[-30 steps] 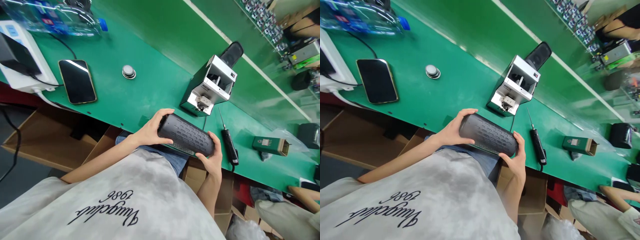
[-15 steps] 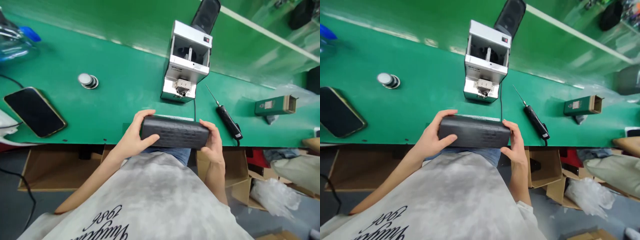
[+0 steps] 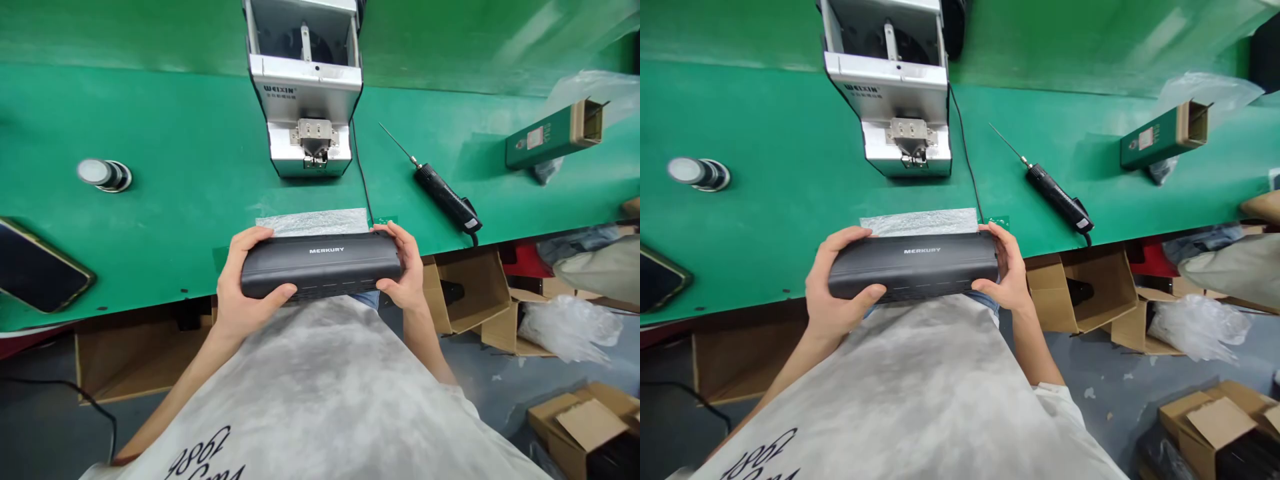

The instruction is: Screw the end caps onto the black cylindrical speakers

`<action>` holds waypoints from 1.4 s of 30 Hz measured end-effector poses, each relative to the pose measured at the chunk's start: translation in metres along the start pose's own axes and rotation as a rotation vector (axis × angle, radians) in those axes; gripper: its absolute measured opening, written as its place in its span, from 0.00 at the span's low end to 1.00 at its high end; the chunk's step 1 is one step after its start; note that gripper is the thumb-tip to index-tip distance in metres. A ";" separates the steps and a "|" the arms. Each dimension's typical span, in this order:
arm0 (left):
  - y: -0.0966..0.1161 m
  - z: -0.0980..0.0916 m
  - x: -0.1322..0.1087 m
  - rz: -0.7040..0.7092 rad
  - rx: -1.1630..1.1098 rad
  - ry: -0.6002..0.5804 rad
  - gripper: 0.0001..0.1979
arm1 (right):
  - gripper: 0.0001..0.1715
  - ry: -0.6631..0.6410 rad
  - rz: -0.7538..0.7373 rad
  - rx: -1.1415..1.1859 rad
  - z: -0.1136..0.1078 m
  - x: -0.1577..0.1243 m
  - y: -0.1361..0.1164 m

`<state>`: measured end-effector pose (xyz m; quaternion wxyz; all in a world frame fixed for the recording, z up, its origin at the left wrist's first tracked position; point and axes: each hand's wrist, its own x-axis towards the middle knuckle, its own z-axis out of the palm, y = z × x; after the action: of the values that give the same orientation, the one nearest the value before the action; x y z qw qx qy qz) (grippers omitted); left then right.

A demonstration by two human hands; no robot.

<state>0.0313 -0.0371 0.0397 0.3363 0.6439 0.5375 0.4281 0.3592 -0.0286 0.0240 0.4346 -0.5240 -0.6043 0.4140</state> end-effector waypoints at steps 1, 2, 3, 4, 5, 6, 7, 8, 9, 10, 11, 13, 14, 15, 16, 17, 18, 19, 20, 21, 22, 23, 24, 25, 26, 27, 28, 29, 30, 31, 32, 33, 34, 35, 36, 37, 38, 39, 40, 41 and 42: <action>-0.001 0.004 0.000 0.038 0.009 0.027 0.38 | 0.69 -0.003 0.012 0.008 0.001 -0.003 -0.003; -0.003 0.007 -0.001 0.072 0.008 0.039 0.37 | 0.64 0.000 0.027 0.013 0.004 -0.006 -0.007; -0.004 0.009 -0.003 0.099 0.004 0.048 0.38 | 0.57 0.012 0.046 0.011 0.006 -0.010 -0.011; -0.005 0.010 -0.005 0.122 0.003 0.056 0.38 | 0.48 0.035 0.064 0.004 0.009 -0.013 -0.015; -0.006 0.011 -0.007 0.140 0.005 0.065 0.37 | 0.40 0.067 0.078 -0.006 0.013 -0.016 -0.019; -0.007 0.012 -0.008 0.153 0.007 0.074 0.37 | 0.34 0.106 0.083 -0.016 0.017 -0.017 -0.023; -0.008 0.012 -0.008 0.165 0.010 0.084 0.36 | 0.30 0.144 0.076 -0.023 0.020 -0.017 -0.025; -0.009 0.012 -0.007 0.186 0.014 0.095 0.36 | 0.28 0.178 0.054 -0.025 0.024 -0.014 -0.027; -0.010 0.011 -0.005 0.213 0.019 0.114 0.36 | 0.29 0.208 0.017 -0.024 0.028 -0.008 -0.027; -0.011 0.011 0.000 0.239 0.020 0.144 0.35 | 0.30 0.231 -0.033 -0.021 0.032 0.000 -0.025; -0.013 0.011 0.006 0.261 0.016 0.179 0.33 | 0.32 0.250 -0.089 -0.019 0.036 0.010 -0.022; -0.018 0.010 0.021 0.286 -0.006 0.233 0.32 | 0.36 0.277 -0.200 -0.023 0.043 0.035 -0.011; -0.021 0.010 0.027 0.286 -0.028 0.240 0.30 | 0.38 0.286 -0.250 -0.030 0.045 0.047 -0.004; -0.025 0.010 0.033 0.284 -0.053 0.225 0.29 | 0.40 0.288 -0.295 -0.041 0.046 0.057 0.004; -0.029 0.009 0.037 0.280 -0.076 0.190 0.31 | 0.41 0.281 -0.335 -0.056 0.046 0.065 0.011; -0.033 0.009 0.038 0.272 -0.090 0.147 0.34 | 0.41 0.266 -0.370 -0.076 0.044 0.070 0.018; -0.037 0.008 0.037 0.259 -0.098 0.107 0.37 | 0.41 0.241 -0.399 -0.101 0.040 0.071 0.023; -0.041 0.007 0.034 0.242 -0.096 0.070 0.41 | 0.41 0.207 -0.425 -0.129 0.034 0.069 0.027; -0.044 0.006 0.030 0.225 -0.085 0.042 0.43 | 0.39 0.165 -0.445 -0.160 0.028 0.065 0.030; -0.046 0.005 0.024 0.213 -0.073 0.023 0.46 | 0.38 0.120 -0.464 -0.191 0.021 0.057 0.030; -0.047 0.003 0.018 0.200 -0.064 0.004 0.48 | 0.38 0.077 -0.480 -0.223 0.014 0.049 0.029; -0.047 0.001 0.012 0.190 -0.058 -0.019 0.51 | 0.37 0.041 -0.494 -0.255 0.007 0.039 0.026; -0.046 -0.002 0.007 0.181 -0.047 -0.047 0.53 | 0.37 0.011 -0.504 -0.288 0.002 0.029 0.023; -0.045 -0.004 0.002 0.182 -0.030 -0.073 0.54 | 0.37 -0.011 -0.510 -0.322 -0.003 0.020 0.019; -0.044 -0.007 -0.001 0.190 -0.008 -0.090 0.56 | 0.36 -0.027 -0.512 -0.358 -0.008 0.012 0.016; -0.044 -0.009 -0.002 0.204 0.015 -0.095 0.57 | 0.36 -0.034 -0.509 -0.396 -0.014 0.007 0.013; -0.045 -0.010 -0.003 0.218 0.039 -0.090 0.58 | 0.35 -0.021 -0.498 -0.439 -0.022 0.004 0.013; -0.047 -0.011 -0.002 0.231 0.059 -0.080 0.57 | 0.33 0.020 -0.478 -0.488 -0.032 0.004 0.015; -0.049 -0.011 0.000 0.245 0.072 -0.069 0.55 | 0.32 0.093 -0.443 -0.542 -0.045 0.007 0.019; -0.052 -0.011 0.002 0.257 0.082 -0.062 0.52 | 0.31 0.194 -0.395 -0.599 -0.061 0.012 0.025; -0.055 -0.009 0.005 0.270 0.092 -0.060 0.50 | 0.31 0.306 -0.335 -0.656 -0.079 0.019 0.032; -0.058 -0.008 0.008 0.285 0.100 -0.059 0.49 | 0.31 0.409 -0.269 -0.707 -0.098 0.027 0.040; -0.060 -0.006 0.011 0.300 0.105 -0.057 0.47 | 0.32 0.484 -0.204 -0.749 -0.115 0.034 0.048; -0.062 -0.005 0.013 0.309 0.107 -0.052 0.46 | 0.33 0.520 -0.147 -0.781 -0.131 0.041 0.056; -0.062 -0.003 0.014 0.308 0.108 -0.045 0.45 | 0.33 0.528 -0.101 -0.801 -0.143 0.046 0.063; -0.063 -0.002 0.013 0.306 0.112 -0.037 0.44 | 0.33 0.520 -0.070 -0.813 -0.151 0.050 0.069; -0.063 0.000 0.012 0.293 0.118 -0.028 0.43 | 0.31 0.508 -0.051 -0.818 -0.155 0.052 0.074; -0.064 0.002 0.011 0.284 0.128 -0.015 0.43 | 0.30 0.504 -0.044 -0.820 -0.156 0.054 0.079; -0.066 0.005 0.009 0.279 0.148 -0.013 0.43 | 0.29 0.513 -0.046 -0.821 -0.154 0.055 0.083; -0.069 0.007 0.008 0.277 0.154 0.003 0.45 | 0.29 0.531 -0.055 -0.819 -0.150 0.056 0.088; -0.071 0.009 0.006 0.263 0.151 0.010 0.48 | 0.29 0.551 -0.068 -0.814 -0.145 0.056 0.091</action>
<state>0.0110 -0.0169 -0.0258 0.2254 0.7301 0.4807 0.4302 0.5194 0.0436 -0.0177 0.3516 -0.7212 -0.5964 -0.0243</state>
